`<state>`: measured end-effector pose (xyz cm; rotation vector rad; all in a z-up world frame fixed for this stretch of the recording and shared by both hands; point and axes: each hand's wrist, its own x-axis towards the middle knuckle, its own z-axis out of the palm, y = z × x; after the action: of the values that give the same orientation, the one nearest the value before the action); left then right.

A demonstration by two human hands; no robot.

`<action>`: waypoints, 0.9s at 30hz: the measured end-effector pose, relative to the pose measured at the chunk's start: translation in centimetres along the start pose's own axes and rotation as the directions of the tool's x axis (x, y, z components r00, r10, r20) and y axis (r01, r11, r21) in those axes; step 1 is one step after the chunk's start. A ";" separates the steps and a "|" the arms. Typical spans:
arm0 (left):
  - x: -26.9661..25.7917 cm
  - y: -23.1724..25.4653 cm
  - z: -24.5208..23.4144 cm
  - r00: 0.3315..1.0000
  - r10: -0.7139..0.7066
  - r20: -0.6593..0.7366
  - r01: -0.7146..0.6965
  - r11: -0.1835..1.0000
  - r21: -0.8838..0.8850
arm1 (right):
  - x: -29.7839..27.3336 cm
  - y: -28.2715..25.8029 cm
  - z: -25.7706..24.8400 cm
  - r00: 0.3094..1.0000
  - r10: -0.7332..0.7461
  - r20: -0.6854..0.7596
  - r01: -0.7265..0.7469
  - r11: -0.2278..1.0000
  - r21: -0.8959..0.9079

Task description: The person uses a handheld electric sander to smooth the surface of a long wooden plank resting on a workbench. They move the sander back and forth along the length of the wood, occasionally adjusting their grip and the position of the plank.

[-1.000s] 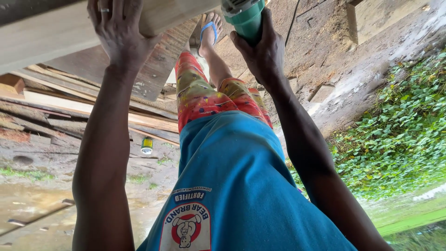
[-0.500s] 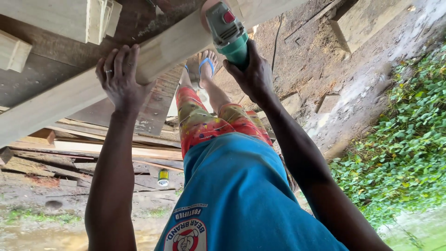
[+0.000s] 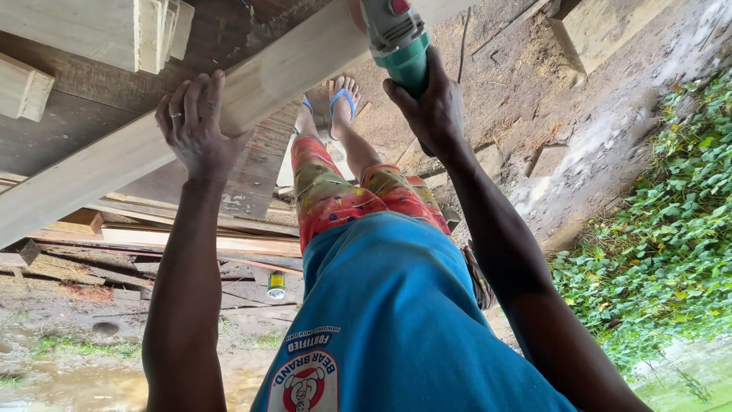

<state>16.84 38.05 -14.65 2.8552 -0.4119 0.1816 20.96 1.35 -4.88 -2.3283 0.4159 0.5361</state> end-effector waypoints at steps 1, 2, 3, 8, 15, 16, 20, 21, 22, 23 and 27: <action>0.0 0.1 -0.2 1.000 0.000 0.000 0.000 1.000 -0.008 | -0.1 0.5 0.2 0.999 -0.039 -0.024 0.040 0.999 0.021; 0.2 0.1 -0.3 1.000 -0.001 -0.002 0.001 1.000 -0.014 | 0.0 0.9 0.4 0.995 -0.081 -0.050 0.083 0.996 0.043; 0.2 0.0 0.0 1.000 -0.002 -0.002 0.002 1.000 -0.012 | -0.1 0.6 0.2 0.995 -0.083 -0.049 0.085 0.995 0.044; -0.3 -0.3 0.4 0.999 -0.021 0.033 0.021 1.000 0.013 | -1.1 1.2 1.0 0.995 -0.069 -0.065 0.072 0.996 0.047; 0.0 -0.2 0.5 0.999 -0.035 -0.001 0.035 0.999 -0.009 | -2.8 1.4 3.1 0.994 -0.094 -0.062 0.099 0.992 0.084; 0.0 -0.2 0.5 0.999 -0.036 0.005 0.036 0.999 -0.005 | -3.1 1.1 3.3 0.995 -0.092 -0.034 0.095 0.990 0.108; 0.2 -0.1 0.0 0.999 -0.032 -0.006 0.032 0.999 -0.036 | -4.5 0.6 5.2 0.999 -0.043 -0.001 0.043 0.999 0.014; 0.2 0.0 -0.1 0.999 -0.034 -0.006 0.034 0.999 -0.037 | -4.9 0.9 5.9 0.999 -0.043 -0.001 0.043 0.999 0.012; 0.3 0.0 -0.3 0.999 -0.046 -0.002 0.046 0.998 -0.044 | -5.2 1.2 6.7 0.996 -0.094 0.000 0.094 0.996 0.006; 0.3 0.1 -0.4 0.998 -0.058 0.002 0.058 0.997 -0.050 | -5.5 1.5 7.5 0.989 -0.145 0.000 0.145 0.989 0.000; 0.5 0.1 -0.2 0.998 -0.051 -0.032 0.049 0.997 -0.057 | -7.0 -0.7 8.9 0.980 -0.187 0.068 0.185 0.982 0.036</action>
<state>17.29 37.87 -14.31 2.7999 -0.3335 0.2042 12.92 9.01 -7.03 -2.2827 0.1693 0.5157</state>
